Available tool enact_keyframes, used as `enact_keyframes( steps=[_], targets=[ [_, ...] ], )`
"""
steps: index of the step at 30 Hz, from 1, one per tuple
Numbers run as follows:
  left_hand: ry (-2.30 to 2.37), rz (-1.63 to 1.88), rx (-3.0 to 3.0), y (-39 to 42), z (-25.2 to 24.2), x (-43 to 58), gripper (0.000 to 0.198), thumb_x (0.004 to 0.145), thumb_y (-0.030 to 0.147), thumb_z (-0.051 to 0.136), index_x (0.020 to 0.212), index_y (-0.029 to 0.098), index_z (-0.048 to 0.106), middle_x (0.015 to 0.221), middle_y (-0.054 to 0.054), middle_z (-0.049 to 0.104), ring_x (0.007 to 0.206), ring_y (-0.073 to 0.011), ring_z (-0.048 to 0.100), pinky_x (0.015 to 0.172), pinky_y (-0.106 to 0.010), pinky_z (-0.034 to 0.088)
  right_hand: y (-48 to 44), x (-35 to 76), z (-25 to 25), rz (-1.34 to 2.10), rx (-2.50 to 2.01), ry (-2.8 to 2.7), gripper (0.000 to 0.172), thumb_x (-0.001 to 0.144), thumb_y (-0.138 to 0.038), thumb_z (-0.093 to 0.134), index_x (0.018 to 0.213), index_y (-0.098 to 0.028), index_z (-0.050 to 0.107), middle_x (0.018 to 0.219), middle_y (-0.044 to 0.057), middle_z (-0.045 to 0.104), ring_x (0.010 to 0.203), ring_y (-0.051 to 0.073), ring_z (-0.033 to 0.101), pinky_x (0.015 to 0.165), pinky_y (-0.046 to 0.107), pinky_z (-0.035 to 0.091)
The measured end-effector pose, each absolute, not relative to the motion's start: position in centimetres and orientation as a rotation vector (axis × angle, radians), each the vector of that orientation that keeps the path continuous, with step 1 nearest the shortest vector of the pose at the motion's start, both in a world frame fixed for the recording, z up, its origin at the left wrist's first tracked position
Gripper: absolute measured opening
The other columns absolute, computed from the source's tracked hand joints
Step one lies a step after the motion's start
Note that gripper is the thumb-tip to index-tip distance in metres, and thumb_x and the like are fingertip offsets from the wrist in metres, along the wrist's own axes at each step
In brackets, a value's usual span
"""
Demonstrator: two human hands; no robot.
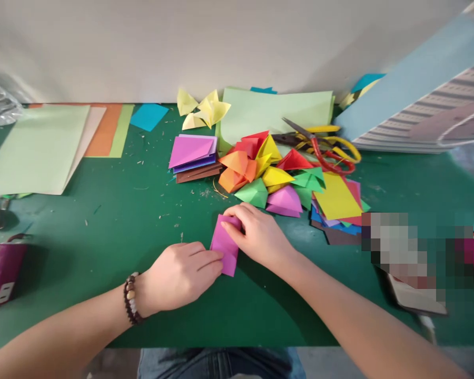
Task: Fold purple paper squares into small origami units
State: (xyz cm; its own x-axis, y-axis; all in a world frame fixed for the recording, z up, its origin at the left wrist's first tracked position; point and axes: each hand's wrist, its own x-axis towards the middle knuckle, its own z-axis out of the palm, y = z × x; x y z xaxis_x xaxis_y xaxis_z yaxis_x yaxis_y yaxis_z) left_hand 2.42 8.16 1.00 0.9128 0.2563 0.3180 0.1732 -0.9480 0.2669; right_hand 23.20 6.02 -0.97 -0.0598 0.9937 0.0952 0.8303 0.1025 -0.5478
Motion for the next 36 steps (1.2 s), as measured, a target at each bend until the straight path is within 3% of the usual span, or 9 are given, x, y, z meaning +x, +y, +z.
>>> enact_keyframes(
  steps=[4, 10, 17, 23, 32, 36],
  targets=[
    [0.347, 0.505, 2.856, 8.09, 1.09, 2.38, 0.019, 0.096, 0.024, 0.048, 0.099, 0.016, 0.065, 0.094, -0.007, 0.07, 0.077, -0.0132, 0.064, 0.072, -0.026, 0.055, 5.98, 22.92, -1.14, 0.429, -1.821, -1.971, 0.012, 0.092, -0.026, 0.047, 0.09, -0.019, 0.057, 0.085, 0.005, 0.063, 0.076, 0.018, 0.061, 0.062, 0.029, 0.044],
    [0.35, 0.524, 2.934, 8.1, 1.31, 2.09, 0.022, 0.092, 0.008, 0.045, 0.1, 0.015, 0.065, 0.1, -0.004, 0.071, 0.068, -0.011, 0.063, 0.059, -0.024, 0.053, 5.87, 22.67, -1.41, 0.325, -1.854, -1.997, 0.016, 0.093, -0.029, 0.045, 0.087, -0.019, 0.056, 0.084, 0.005, 0.063, 0.069, 0.017, 0.059, 0.055, 0.027, 0.039],
    [0.372, 0.455, 2.967, 7.85, 1.37, 2.07, 0.027, 0.093, 0.008, 0.039, 0.096, 0.014, 0.065, 0.097, -0.006, 0.07, 0.058, -0.0099, 0.057, 0.05, -0.023, 0.048, 5.78, 22.53, -1.47, 0.274, -1.897, -2.008, 0.016, 0.093, -0.03, 0.044, 0.087, -0.019, 0.054, 0.083, 0.005, 0.063, 0.062, 0.015, 0.057, 0.05, 0.026, 0.035],
    [0.353, 0.401, 2.917, 7.7, 1.29, 2.08, 0.029, 0.095, 0.009, 0.037, 0.093, 0.014, 0.065, 0.091, -0.008, 0.068, 0.069, -0.0126, 0.06, 0.063, -0.024, 0.053, 5.73, 22.36, -1.53, 0.234, -1.901, -2.021, 0.018, 0.094, -0.031, 0.042, 0.087, -0.019, 0.054, 0.081, 0.005, 0.062, 0.058, 0.014, 0.054, 0.048, 0.025, 0.034],
    [0.351, 0.369, 2.937, 7.95, 1.3, 2.19, 0.025, 0.094, 0.01, 0.041, 0.087, 0.014, 0.065, 0.088, -0.006, 0.069, 0.076, -0.0159, 0.059, 0.06, -0.028, 0.053, 5.72, 22.21, -1.46, 0.201, -1.936, -2.041, 0.019, 0.095, -0.031, 0.042, 0.087, -0.019, 0.054, 0.081, 0.005, 0.062, 0.057, 0.014, 0.054, 0.048, 0.025, 0.033],
    [0.351, 0.378, 2.921, 8.11, 1.24, 2.3, 0.024, 0.094, 0.01, 0.043, 0.088, 0.014, 0.066, 0.09, -0.006, 0.07, 0.086, -0.0179, 0.061, 0.068, -0.029, 0.056, 5.72, 22.19, -1.44, 0.187, -1.955, -2.051, 0.019, 0.094, -0.031, 0.042, 0.087, -0.019, 0.054, 0.08, 0.005, 0.061, 0.057, 0.014, 0.054, 0.048, 0.026, 0.032]
  ],
)
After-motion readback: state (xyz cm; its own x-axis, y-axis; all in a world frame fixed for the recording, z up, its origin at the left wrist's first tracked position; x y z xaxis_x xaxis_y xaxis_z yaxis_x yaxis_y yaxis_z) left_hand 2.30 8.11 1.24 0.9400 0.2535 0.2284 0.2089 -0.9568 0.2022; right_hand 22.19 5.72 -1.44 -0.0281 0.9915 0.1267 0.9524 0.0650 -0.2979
